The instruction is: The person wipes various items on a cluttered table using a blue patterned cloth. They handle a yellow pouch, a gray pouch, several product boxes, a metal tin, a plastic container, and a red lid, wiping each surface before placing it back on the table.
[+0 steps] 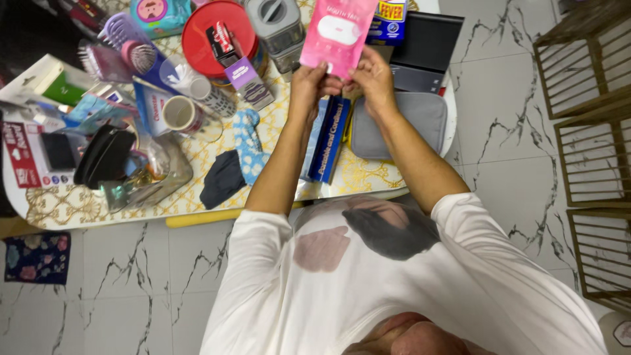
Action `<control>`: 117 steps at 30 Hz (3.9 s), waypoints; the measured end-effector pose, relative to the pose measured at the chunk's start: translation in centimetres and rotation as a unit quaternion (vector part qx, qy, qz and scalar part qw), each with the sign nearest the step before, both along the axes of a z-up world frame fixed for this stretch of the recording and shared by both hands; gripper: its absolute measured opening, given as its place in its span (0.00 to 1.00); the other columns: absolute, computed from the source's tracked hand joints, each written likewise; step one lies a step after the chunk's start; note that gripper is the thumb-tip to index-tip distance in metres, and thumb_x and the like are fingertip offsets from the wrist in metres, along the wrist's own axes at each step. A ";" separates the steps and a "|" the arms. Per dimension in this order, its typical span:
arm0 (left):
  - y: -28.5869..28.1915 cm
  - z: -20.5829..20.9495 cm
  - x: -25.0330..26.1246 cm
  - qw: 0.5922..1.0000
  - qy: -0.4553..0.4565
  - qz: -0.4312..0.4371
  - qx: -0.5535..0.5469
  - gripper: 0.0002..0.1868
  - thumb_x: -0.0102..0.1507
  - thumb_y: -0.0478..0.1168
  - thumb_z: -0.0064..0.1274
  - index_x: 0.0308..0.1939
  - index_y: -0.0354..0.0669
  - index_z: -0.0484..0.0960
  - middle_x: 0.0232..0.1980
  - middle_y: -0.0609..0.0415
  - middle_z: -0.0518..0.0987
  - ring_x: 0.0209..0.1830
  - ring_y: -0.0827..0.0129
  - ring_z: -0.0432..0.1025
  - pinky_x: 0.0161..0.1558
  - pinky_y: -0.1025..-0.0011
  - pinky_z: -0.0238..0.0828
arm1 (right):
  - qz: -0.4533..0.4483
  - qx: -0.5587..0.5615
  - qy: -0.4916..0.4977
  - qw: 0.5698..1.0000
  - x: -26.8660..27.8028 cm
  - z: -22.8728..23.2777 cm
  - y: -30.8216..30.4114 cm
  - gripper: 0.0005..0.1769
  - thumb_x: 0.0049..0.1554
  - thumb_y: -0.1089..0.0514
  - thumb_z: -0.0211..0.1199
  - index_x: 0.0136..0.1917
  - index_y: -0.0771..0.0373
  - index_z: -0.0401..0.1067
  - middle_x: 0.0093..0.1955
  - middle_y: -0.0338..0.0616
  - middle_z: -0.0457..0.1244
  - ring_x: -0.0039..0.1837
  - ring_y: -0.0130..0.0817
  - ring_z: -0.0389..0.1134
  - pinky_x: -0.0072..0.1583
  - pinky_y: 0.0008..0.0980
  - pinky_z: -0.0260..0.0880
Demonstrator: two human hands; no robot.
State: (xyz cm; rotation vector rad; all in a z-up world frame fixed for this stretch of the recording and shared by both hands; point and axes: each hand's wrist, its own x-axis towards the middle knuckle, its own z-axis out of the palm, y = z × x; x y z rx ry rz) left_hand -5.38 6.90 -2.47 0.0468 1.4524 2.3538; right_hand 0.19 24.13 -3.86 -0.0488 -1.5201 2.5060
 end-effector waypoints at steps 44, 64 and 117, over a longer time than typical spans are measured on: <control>-28.2 -14.2 7.2 0.746 0.293 -0.034 -0.597 0.32 0.56 0.35 0.65 0.64 0.50 0.74 0.60 0.44 0.77 0.61 0.47 0.71 0.60 0.56 0.71 | -0.230 0.385 -0.140 0.883 -13.2 -12.1 -30.1 0.82 0.29 0.50 0.92 0.79 0.62 0.36 0.78 0.67 0.41 0.78 0.62 0.45 0.75 0.48 0.48; -28.5 -12.8 -3.0 0.916 0.309 0.065 -0.249 0.20 0.67 0.41 0.62 0.61 0.36 0.82 0.58 0.43 0.80 0.59 0.59 0.71 0.61 0.65 0.65 | 0.005 0.280 -0.028 0.960 -0.3 -14.0 -28.6 0.47 0.47 0.66 0.79 0.71 0.57 0.54 0.68 0.45 0.58 0.72 0.39 0.60 0.64 0.37 0.75; -25.2 -19.2 2.1 0.841 0.352 0.171 -0.374 0.38 0.62 0.38 0.58 0.75 0.43 0.61 0.72 0.39 0.66 0.74 0.44 0.60 0.72 0.57 0.56 | 0.072 0.593 0.050 0.801 -8.2 -8.6 -24.7 0.46 0.44 0.44 0.80 0.66 0.70 0.67 0.58 0.62 0.65 0.60 0.58 0.67 0.62 0.45 0.68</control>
